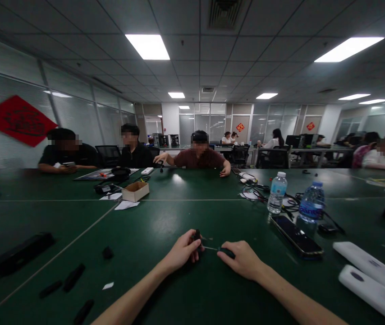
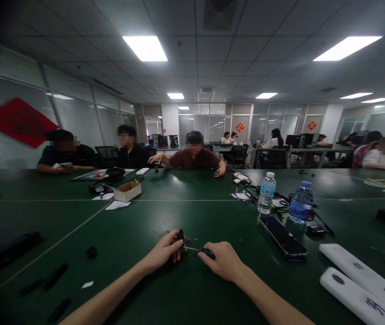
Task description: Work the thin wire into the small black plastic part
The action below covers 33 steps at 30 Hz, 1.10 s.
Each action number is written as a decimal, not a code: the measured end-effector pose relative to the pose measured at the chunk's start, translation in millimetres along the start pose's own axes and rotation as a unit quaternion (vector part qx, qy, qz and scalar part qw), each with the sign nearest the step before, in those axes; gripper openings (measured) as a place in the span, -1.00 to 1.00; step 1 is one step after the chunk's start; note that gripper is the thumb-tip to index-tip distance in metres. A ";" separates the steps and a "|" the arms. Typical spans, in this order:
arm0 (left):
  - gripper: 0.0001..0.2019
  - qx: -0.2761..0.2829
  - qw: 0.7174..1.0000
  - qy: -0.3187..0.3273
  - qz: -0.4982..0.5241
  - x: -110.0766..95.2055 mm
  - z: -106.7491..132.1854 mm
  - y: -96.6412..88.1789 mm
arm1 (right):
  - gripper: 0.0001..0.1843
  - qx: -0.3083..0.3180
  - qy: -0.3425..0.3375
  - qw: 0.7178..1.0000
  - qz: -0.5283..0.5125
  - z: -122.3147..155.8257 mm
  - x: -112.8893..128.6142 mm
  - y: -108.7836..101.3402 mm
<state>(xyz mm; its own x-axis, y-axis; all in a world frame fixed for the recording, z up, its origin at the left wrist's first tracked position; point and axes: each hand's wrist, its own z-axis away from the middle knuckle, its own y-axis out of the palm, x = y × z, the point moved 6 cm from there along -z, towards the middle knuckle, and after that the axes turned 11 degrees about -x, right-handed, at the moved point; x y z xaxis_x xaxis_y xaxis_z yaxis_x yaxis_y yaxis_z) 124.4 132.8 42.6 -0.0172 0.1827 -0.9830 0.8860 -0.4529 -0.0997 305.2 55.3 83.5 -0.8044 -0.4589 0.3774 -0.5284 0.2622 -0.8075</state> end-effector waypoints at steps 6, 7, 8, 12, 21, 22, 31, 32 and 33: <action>-0.69 0.006 1.000 -0.012 0.019 -1.4 0.7 1.1 | -0.59 -0.002 0.022 1.000 0.001 0.0 -5.8 2.2; -0.70 0.007 1.000 -0.013 0.023 -1.3 0.6 1.1 | -0.59 -0.003 0.022 1.000 0.002 0.0 -6.2 1.9; -0.71 0.007 1.000 -0.013 0.026 -1.0 0.4 0.9 | -0.59 -0.001 0.021 1.000 0.001 -0.1 -6.3 1.7; -0.71 0.008 0.999 -0.015 0.031 0.2 -0.6 0.4 | -0.58 0.017 0.018 1.000 -0.005 -0.2 -6.2 1.7; -0.73 0.016 1.000 -0.012 0.022 -1.4 -0.2 2.0 | -0.59 0.002 0.013 1.000 0.001 -0.3 -7.4 4.6; -0.73 0.015 1.000 -0.009 0.018 -1.6 0.3 1.9 | -0.60 0.001 0.012 1.000 -0.001 0.0 -7.6 4.7; -0.71 0.021 1.000 0.004 -0.001 -2.7 2.0 2.5 | -0.60 -0.010 -0.010 1.000 0.002 2.1 -3.3 0.0; -0.71 0.021 1.000 0.005 -0.002 -2.6 1.9 2.4 | -0.60 -0.010 -0.011 1.000 0.003 2.3 -3.0 -0.1; -0.71 0.021 1.000 0.006 -0.003 -2.3 1.7 2.3 | -0.60 -0.009 -0.012 1.000 0.003 2.4 -3.0 0.2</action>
<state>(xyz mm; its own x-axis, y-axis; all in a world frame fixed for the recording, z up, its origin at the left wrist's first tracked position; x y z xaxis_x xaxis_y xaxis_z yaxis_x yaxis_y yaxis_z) 125.7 129.8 44.4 -0.0175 0.1954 -0.9806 0.8651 -0.4887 -0.1128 308.1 54.7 81.1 -0.8010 -0.4773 0.3613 -0.5283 0.2800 -0.8016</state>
